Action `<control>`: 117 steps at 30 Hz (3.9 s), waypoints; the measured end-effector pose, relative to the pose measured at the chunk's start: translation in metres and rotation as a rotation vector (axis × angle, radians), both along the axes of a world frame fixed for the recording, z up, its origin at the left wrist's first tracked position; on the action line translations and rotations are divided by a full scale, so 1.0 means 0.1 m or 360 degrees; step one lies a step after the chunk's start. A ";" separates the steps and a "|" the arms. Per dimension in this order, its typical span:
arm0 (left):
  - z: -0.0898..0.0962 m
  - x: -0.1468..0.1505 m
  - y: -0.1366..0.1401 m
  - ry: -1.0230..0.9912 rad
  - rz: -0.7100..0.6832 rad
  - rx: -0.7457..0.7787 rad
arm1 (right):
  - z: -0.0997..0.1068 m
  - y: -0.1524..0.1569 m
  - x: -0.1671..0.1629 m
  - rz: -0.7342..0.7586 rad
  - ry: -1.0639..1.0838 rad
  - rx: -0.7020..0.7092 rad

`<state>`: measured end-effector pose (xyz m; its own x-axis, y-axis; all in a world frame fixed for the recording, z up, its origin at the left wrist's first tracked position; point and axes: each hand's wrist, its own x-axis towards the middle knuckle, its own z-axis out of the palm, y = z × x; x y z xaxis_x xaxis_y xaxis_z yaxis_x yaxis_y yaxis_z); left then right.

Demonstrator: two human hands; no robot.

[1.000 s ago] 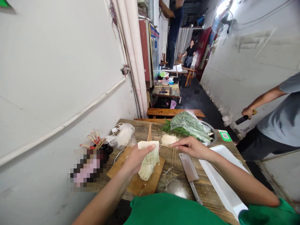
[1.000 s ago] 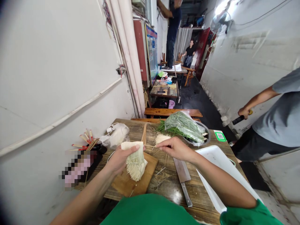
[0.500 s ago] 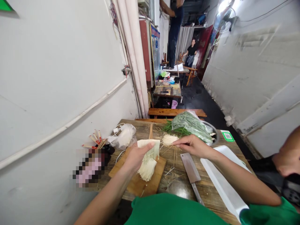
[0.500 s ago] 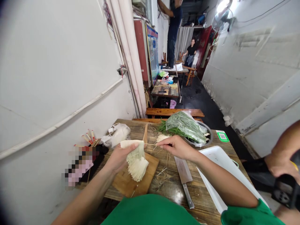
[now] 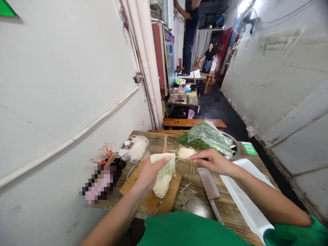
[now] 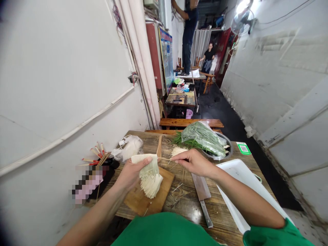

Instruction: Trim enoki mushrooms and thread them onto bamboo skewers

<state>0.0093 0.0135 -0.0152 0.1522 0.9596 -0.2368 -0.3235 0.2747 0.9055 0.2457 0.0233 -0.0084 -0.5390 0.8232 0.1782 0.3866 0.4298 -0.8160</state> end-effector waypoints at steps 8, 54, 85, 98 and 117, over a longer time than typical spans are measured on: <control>-0.04 0.02 -0.02 0.0001 0.0113 0.0055 | 0.03 -0.02 0.01 0.0019 -0.0015 -0.0049; -0.05 -0.04 -0.34 0.0250 -0.0188 0.0075 | 0.05 -0.30 -0.22 0.0226 0.0038 0.0204; 0.07 0.03 -0.33 0.0097 -0.0080 0.0051 | 0.10 -0.21 -0.21 0.0213 0.0087 0.0117; 0.14 0.08 -0.34 -0.0041 -0.0042 0.0042 | 0.11 -0.21 -0.20 0.0297 0.0131 0.0152; 0.08 0.06 -0.31 0.0130 -0.0117 0.0112 | 0.10 -0.25 -0.22 0.0172 0.0169 0.0149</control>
